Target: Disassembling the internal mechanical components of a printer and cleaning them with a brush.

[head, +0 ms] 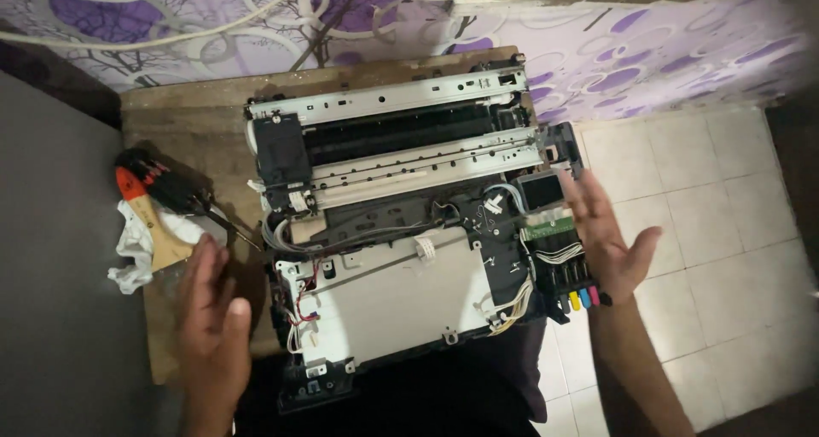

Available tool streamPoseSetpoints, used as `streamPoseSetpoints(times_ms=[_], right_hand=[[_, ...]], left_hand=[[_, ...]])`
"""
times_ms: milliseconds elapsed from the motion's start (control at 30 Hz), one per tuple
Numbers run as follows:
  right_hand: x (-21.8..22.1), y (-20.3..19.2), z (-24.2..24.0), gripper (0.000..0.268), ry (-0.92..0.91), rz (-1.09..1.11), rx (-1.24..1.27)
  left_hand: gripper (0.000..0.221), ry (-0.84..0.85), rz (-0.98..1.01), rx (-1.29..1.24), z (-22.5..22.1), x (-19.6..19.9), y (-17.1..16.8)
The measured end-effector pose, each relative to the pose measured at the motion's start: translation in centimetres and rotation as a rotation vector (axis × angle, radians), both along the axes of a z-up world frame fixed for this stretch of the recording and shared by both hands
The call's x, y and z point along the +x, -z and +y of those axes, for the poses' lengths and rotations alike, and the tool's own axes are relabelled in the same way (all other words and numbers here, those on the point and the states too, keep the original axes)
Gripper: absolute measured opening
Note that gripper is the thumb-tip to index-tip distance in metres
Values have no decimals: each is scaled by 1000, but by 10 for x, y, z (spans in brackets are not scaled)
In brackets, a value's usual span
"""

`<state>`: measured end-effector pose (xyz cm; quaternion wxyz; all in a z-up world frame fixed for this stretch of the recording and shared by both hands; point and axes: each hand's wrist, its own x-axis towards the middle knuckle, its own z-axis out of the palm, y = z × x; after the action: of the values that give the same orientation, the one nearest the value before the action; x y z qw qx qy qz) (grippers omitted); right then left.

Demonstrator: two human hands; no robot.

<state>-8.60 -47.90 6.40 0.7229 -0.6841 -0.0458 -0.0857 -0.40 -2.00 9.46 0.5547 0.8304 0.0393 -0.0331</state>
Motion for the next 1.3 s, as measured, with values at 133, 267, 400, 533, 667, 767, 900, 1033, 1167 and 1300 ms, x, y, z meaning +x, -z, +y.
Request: streamPoseSetpoints(times_ms=[133, 267, 400, 533, 667, 767, 900, 1033, 1167, 1300], right_hand=[[2, -14, 14, 116, -36, 52, -86], [-6, -18, 35, 125, 33, 148, -83], [-11, -29, 62, 131, -34, 143, 135], [-15, -34, 87, 122, -6, 66, 47], [-18, -27, 88, 120, 4, 74, -4], [-17, -26, 86, 121, 7, 77, -11], [-11, -30, 92, 117, 2, 81, 112], [-3, -23, 86, 108, -24, 29, 7], [1, -23, 84, 117, 13, 88, -29], [3, -20, 79, 116, 22, 110, 30]], left_hand=[[82, 250, -134, -155, -7, -7, 20], [80, 313, -266, -318, 9, -9, 78], [115, 400, -105, -521, 15, -4, 36], [120, 263, 46, -410, 57, -2, 107], [107, 134, 279, -308, 56, 1, 92], [126, 351, -32, -540, 37, -3, 37], [129, 378, -42, -420, 43, -2, 43], [123, 387, -118, -347, 46, 0, 50], [118, 396, -146, -380, 44, 1, 45], [121, 345, -105, -385, 47, -4, 52]])
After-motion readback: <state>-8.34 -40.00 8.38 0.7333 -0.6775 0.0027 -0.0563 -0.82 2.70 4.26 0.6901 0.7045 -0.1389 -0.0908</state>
